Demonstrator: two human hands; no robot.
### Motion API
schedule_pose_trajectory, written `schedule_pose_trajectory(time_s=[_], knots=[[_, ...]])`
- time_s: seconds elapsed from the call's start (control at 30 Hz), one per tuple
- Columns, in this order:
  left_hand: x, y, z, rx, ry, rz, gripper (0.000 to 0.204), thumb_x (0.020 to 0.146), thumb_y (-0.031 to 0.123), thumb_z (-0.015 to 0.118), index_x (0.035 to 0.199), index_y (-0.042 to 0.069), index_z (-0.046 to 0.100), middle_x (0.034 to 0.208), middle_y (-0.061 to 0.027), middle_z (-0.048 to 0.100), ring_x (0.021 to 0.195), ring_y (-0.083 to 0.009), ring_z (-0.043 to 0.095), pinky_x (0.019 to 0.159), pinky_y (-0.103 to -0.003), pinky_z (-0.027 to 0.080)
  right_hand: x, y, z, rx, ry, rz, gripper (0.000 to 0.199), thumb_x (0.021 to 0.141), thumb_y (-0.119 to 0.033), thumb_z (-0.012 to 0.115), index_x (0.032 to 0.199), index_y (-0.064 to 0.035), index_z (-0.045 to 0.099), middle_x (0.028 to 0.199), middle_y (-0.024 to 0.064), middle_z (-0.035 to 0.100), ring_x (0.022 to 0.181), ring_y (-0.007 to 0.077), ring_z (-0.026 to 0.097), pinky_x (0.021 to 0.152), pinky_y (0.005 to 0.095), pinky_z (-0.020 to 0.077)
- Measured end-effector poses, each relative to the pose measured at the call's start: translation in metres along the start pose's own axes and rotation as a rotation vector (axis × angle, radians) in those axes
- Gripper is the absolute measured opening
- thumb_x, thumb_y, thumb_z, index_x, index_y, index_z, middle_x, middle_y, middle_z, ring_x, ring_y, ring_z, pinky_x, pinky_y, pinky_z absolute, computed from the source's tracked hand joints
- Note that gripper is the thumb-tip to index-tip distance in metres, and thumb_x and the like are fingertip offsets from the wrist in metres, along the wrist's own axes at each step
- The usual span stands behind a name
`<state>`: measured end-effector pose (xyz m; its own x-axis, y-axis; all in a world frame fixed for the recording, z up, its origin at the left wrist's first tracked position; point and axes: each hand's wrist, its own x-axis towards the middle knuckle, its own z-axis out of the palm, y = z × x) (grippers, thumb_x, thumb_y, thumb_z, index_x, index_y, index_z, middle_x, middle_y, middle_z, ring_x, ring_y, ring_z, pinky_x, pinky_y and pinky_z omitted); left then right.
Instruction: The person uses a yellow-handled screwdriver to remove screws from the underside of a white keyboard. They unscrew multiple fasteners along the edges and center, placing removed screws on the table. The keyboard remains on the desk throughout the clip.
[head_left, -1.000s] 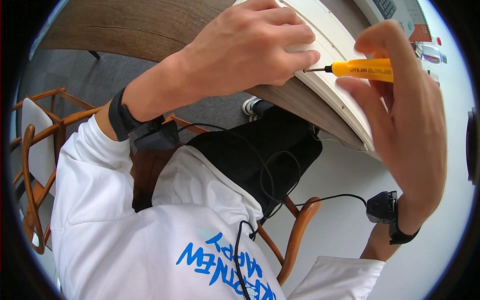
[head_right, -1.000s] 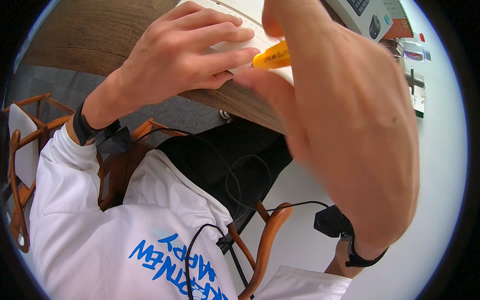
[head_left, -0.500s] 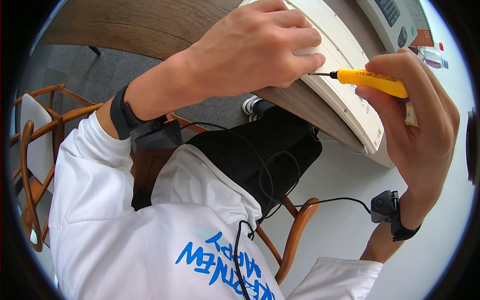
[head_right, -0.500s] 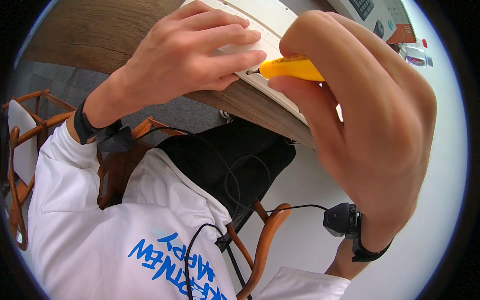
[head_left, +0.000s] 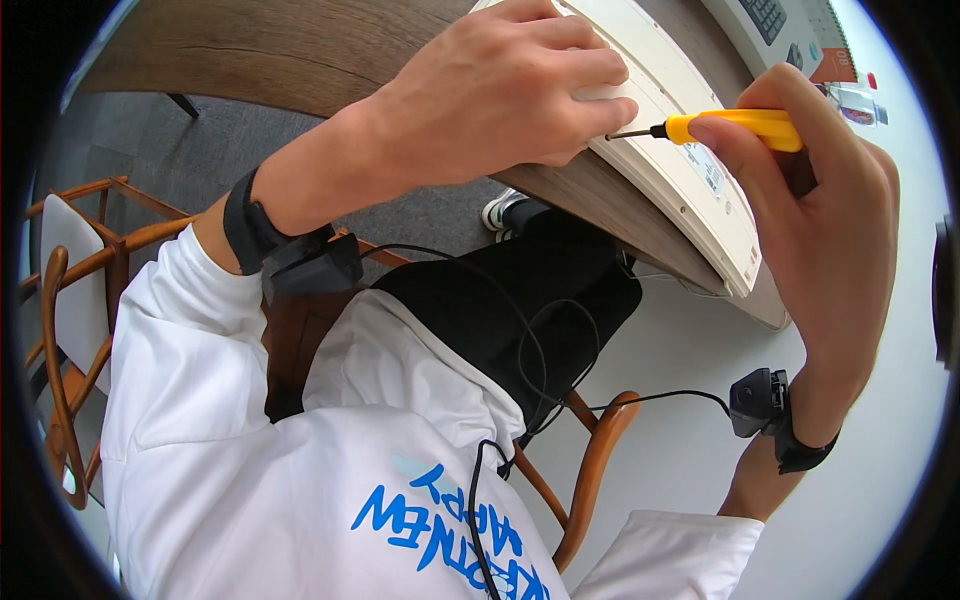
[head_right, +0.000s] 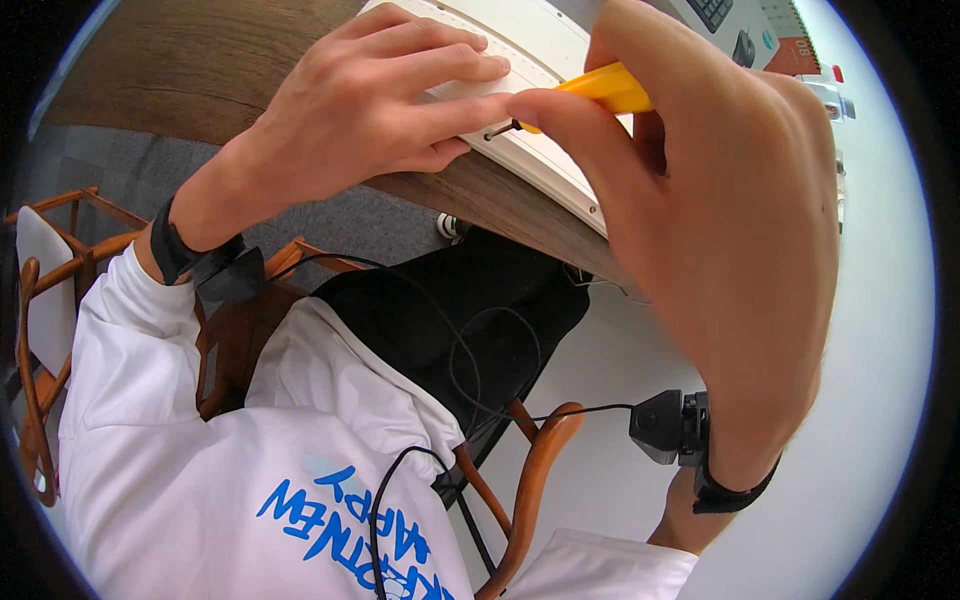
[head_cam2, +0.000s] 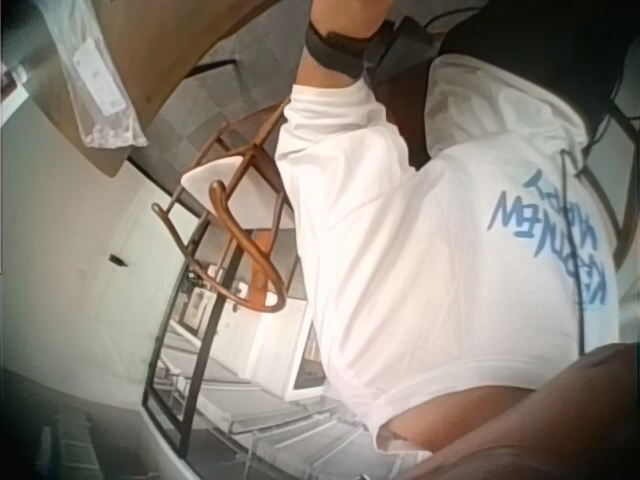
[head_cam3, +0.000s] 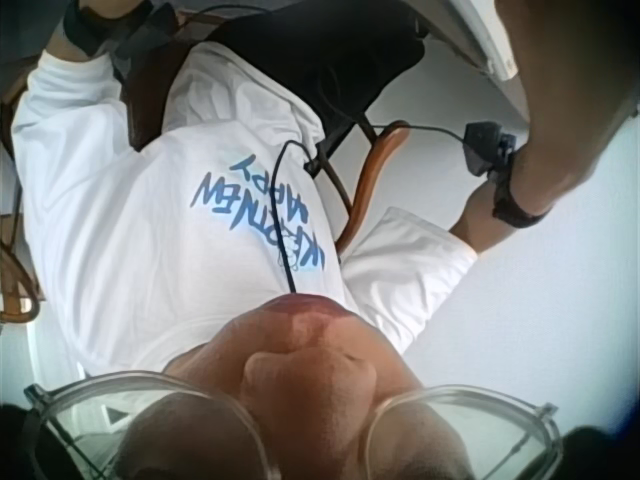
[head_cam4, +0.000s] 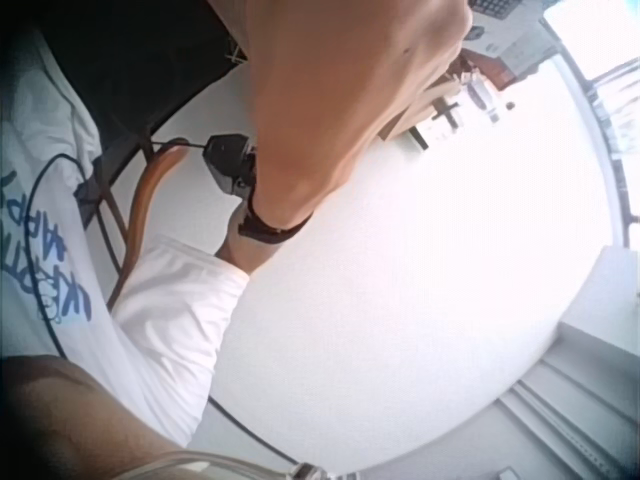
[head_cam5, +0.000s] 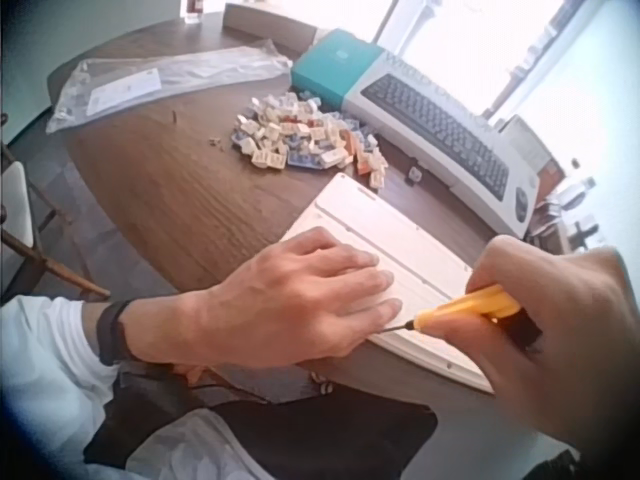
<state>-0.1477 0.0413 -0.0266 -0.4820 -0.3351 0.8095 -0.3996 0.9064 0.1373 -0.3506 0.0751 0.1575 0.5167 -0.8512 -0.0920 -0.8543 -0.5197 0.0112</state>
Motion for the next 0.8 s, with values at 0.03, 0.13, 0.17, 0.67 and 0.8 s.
schedule_pose_trajectory(time_s=[0.03, 0.13, 0.17, 0.67, 0.8], knots=[[-0.001, 0.0, 0.001, -0.006, -0.003, -0.007, 0.02, 0.091, 0.015, 0.072, 0.108, 0.005, 0.076, 0.112, -0.0122, 0.074, 0.107, -0.0244, 0.072, 0.093, -0.036, 0.056, 0.0, 0.001, 0.002, -0.011, 0.008, -0.004, 0.027, 0.096, -0.025, 0.078, 0.113, -0.0055, 0.07, 0.085, 0.0088, 0.071, 0.065, 0.0126, 0.066, 0.055, 0.0195, 0.0462], [-0.002, 0.0, 0.007, 0.007, 0.037, 0.008, 0.019, 0.093, 0.016, 0.072, 0.109, 0.004, 0.076, 0.113, -0.0134, 0.075, 0.109, -0.0258, 0.072, 0.094, -0.037, 0.057, -0.003, 0.004, 0.009, -0.077, 0.098, -0.076, 0.028, 0.101, -0.023, 0.073, 0.123, -0.0076, 0.068, 0.097, 0.0106, 0.072, 0.077, 0.0171, 0.07, 0.063, 0.0226, 0.0529], [-0.001, -0.002, 0.009, 0.018, 0.067, 0.028, 0.019, 0.094, 0.016, 0.073, 0.109, 0.004, 0.076, 0.113, -0.0138, 0.075, 0.109, -0.0262, 0.072, 0.094, -0.037, 0.057, -0.005, 0.004, 0.012, -0.116, 0.137, -0.108, 0.028, 0.103, -0.022, 0.07, 0.127, -0.0084, 0.067, 0.103, 0.0113, 0.072, 0.083, 0.0189, 0.071, 0.067, 0.0239, 0.0551], [0.001, -0.002, 0.005, 0.065, 0.049, 0.031, 0.019, 0.091, 0.015, 0.072, 0.106, 0.004, 0.075, 0.109, -0.0111, 0.073, 0.105, -0.0236, 0.071, 0.092, -0.036, 0.056, -0.007, 0.032, -0.017, 0.007, 0.021, -0.365, 0.026, 0.102, -0.002, 0.065, 0.128, -0.0024, 0.068, 0.115, 0.0151, 0.073, 0.097, 0.0219, 0.075, 0.082, 0.0271, 0.062], [-0.002, -0.002, 0.007, 0.076, 0.041, 0.028, 0.019, 0.09, 0.015, 0.073, 0.105, 0.005, 0.075, 0.108, -0.0104, 0.072, 0.105, -0.0231, 0.071, 0.091, -0.035, 0.056, -0.009, 0.033, -0.019, 0.007, 0.019, -0.246, 0.028, 0.102, -0.011, 0.069, 0.128, -0.0032, 0.069, 0.107, 0.0124, 0.075, 0.079, 0.0151, 0.074, 0.073, 0.0222, 0.0604]])
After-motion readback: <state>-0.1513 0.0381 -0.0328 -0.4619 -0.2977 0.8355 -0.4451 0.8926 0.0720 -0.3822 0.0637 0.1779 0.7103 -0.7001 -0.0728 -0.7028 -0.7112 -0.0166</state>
